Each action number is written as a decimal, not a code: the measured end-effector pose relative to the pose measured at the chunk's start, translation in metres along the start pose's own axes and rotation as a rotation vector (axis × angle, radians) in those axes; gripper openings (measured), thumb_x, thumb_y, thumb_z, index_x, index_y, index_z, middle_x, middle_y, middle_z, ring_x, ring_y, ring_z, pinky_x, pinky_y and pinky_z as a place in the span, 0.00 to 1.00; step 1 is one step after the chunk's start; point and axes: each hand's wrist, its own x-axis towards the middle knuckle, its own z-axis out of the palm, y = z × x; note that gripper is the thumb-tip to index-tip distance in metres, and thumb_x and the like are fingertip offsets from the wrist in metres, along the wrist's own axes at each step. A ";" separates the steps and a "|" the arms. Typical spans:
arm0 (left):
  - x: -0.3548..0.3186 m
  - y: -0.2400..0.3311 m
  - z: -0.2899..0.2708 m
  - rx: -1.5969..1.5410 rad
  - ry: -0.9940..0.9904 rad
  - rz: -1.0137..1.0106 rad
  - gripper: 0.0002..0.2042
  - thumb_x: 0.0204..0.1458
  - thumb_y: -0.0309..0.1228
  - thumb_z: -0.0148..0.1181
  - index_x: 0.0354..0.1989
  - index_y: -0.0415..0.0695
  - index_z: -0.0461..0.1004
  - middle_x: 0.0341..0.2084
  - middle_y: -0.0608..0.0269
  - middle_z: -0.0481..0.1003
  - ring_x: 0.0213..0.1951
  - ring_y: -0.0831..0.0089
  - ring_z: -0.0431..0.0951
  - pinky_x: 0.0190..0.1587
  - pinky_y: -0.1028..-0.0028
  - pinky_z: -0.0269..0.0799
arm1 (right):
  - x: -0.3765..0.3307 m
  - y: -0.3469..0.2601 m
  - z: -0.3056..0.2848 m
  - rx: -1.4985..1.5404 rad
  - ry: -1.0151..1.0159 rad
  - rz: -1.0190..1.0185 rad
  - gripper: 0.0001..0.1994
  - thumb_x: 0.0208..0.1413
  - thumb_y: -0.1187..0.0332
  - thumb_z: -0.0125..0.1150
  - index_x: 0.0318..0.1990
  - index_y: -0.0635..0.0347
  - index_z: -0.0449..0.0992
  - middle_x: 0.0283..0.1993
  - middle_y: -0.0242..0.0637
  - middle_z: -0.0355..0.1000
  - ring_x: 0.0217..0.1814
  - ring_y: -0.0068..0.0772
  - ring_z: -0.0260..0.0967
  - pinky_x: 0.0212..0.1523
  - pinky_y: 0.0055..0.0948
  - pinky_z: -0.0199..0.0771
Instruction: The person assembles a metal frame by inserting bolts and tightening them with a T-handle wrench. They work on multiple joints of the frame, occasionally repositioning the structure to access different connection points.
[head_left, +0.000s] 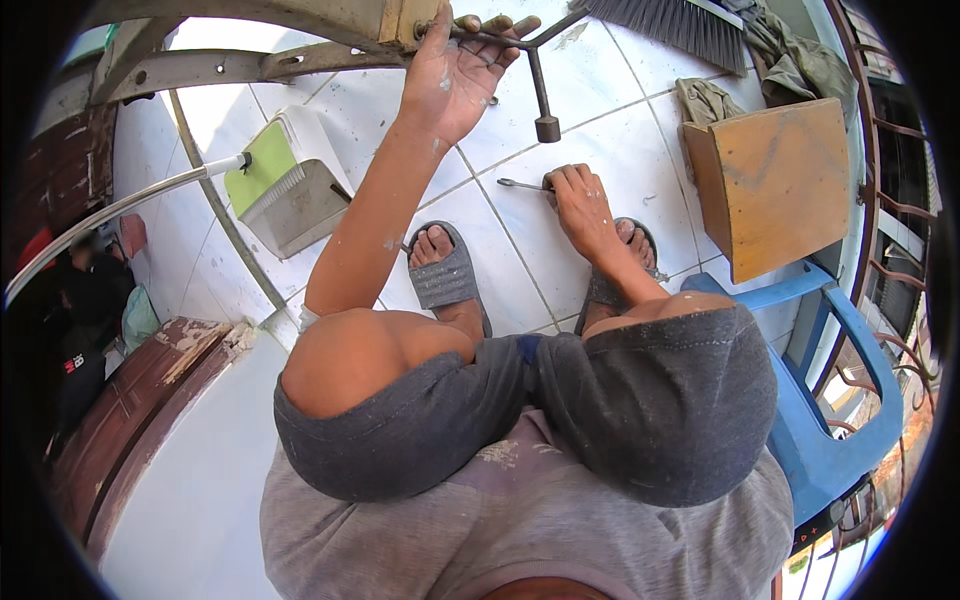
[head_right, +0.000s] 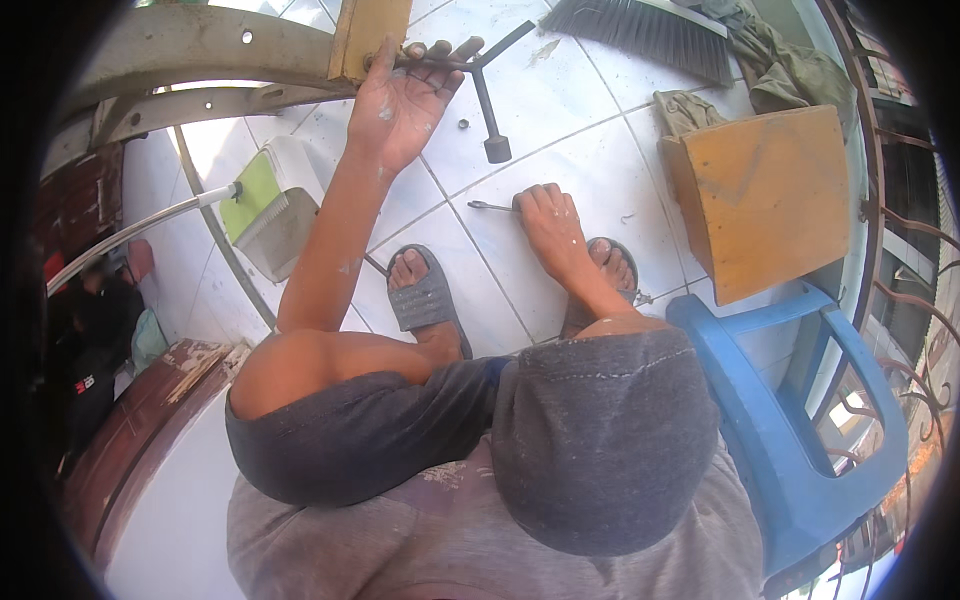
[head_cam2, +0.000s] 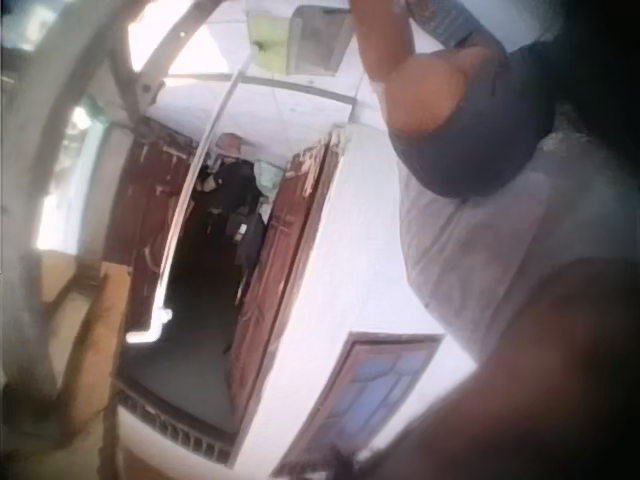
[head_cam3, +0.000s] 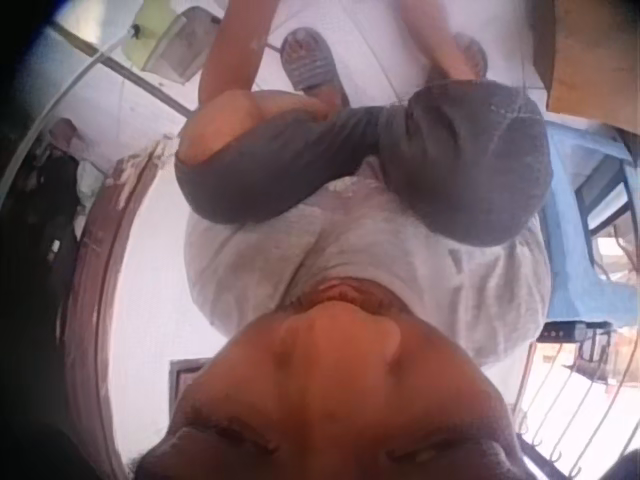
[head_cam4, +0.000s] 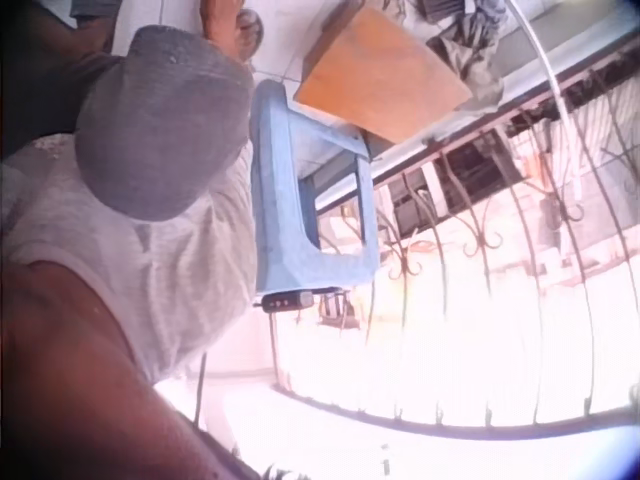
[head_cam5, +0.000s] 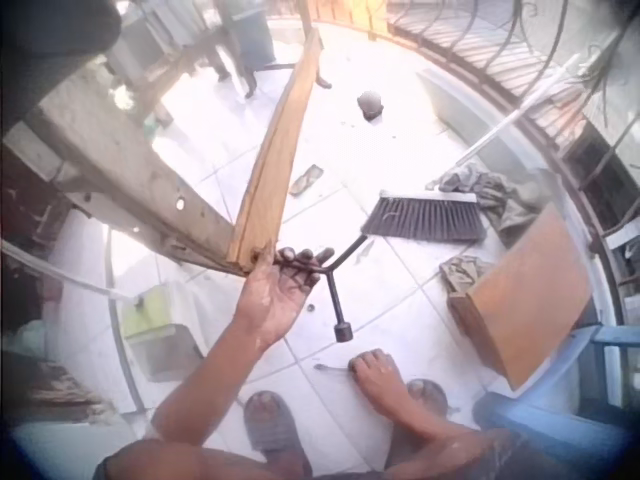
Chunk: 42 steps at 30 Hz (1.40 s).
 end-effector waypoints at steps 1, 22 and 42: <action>-0.002 -0.002 0.001 -0.006 -0.006 0.008 0.16 0.68 0.45 0.47 0.36 0.45 0.67 0.42 0.54 0.73 0.64 0.51 0.66 0.59 0.65 0.67 | -0.005 0.003 -0.002 0.004 0.005 0.028 0.07 0.58 0.72 0.53 0.43 0.61 0.73 0.41 0.41 0.69 0.49 0.44 0.64 0.49 0.39 0.65; 0.001 -0.006 0.015 -0.057 0.058 0.002 0.15 0.68 0.43 0.46 0.32 0.48 0.64 0.36 0.55 0.73 0.61 0.53 0.69 0.56 0.65 0.66 | -0.006 -0.023 -0.077 1.882 -0.235 0.606 0.20 0.72 0.49 0.41 0.45 0.57 0.69 0.17 0.18 0.47 0.16 0.13 0.44 0.15 0.15 0.44; -0.001 -0.005 0.015 -0.057 0.056 0.009 0.15 0.68 0.42 0.47 0.30 0.48 0.65 0.34 0.59 0.71 0.60 0.53 0.70 0.54 0.66 0.67 | -0.001 -0.023 -0.084 2.059 -0.354 0.765 0.17 0.73 0.52 0.35 0.44 0.56 0.62 0.15 0.16 0.45 0.11 0.08 0.42 0.05 0.07 0.42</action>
